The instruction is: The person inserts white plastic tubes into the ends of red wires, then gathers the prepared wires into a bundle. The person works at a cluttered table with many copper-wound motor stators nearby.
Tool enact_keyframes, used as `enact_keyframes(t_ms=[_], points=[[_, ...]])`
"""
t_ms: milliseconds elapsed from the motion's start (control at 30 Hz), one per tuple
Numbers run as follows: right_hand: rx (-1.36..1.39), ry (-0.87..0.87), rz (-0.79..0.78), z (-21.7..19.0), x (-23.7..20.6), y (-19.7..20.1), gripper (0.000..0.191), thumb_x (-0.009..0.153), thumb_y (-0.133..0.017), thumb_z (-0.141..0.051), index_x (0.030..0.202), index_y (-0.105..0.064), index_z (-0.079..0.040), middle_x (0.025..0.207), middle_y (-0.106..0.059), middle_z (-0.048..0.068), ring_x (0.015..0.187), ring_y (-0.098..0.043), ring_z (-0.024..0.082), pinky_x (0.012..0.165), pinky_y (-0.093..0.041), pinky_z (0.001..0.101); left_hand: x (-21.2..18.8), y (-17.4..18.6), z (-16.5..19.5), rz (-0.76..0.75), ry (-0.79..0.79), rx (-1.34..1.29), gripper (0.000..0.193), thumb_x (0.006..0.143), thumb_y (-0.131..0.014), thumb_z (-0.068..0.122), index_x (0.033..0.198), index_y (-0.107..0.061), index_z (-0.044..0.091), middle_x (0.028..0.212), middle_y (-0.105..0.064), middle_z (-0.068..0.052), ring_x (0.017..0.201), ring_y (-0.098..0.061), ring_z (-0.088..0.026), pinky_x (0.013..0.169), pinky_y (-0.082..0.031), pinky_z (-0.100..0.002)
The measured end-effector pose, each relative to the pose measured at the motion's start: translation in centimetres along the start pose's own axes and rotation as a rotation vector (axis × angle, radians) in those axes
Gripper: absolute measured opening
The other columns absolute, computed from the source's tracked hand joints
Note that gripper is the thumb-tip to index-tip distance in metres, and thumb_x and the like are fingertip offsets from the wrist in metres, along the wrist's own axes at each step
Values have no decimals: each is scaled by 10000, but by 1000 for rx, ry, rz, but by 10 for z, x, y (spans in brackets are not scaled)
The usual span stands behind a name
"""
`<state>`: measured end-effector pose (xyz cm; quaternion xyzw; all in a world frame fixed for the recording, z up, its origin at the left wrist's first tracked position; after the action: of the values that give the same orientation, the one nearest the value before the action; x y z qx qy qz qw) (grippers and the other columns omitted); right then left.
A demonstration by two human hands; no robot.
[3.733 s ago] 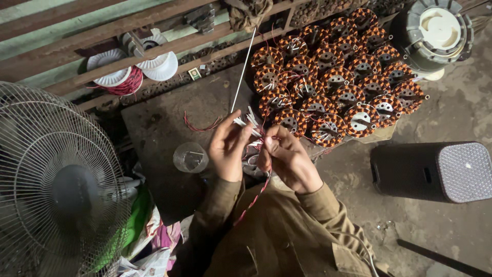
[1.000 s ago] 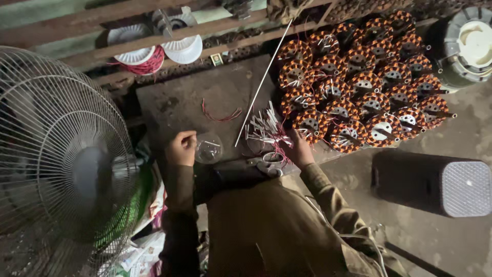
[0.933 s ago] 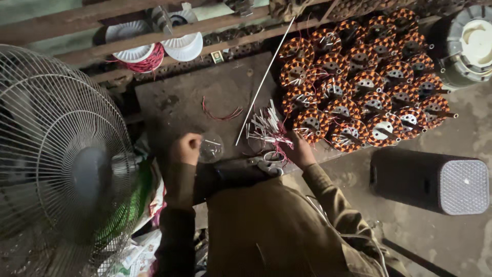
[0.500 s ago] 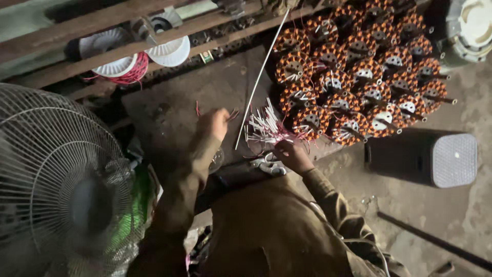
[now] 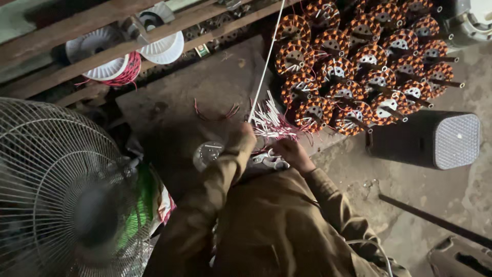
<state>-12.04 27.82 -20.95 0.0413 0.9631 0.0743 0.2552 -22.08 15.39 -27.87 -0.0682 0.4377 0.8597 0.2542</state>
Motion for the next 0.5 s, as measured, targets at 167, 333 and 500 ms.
enact_keyframes(t_ms=[167,333,500], points=[[778,-167,-39,-88,-13,1,499,964,-500,-481,1242,-596,-78,1068,-716,80,927,-710,218,800,-586,393,-106,-3,52,-15,-133,-205,307,828,-659,199,1096,-658,50,978,-687,-217,912,-677,-425,782,-536,-529],[996,157,450,-177,-55,95,379,1067,-610,-404,1322,-660,-128,905,-637,52,656,-515,125,615,-437,267,-180,65,27,-432,-287,-257,249,866,-722,297,972,-630,92,845,-705,-156,854,-688,-375,746,-520,-518],[-182,558,632,-233,-113,111,403,1126,-549,-456,1031,-672,-84,772,-572,1,636,-515,86,558,-402,263,-169,147,48,-325,-462,-412,189,851,-730,203,930,-627,65,816,-720,-127,789,-714,-313,679,-534,-435]])
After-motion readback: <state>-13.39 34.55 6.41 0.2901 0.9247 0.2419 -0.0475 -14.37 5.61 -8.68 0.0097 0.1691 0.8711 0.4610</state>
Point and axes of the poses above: each hand's wrist, its own x-axis towards the middle knuckle, its own y-axis out of the back of the hand, z = x × y, the point moved 7 cm from there along x, towards the middle knuckle
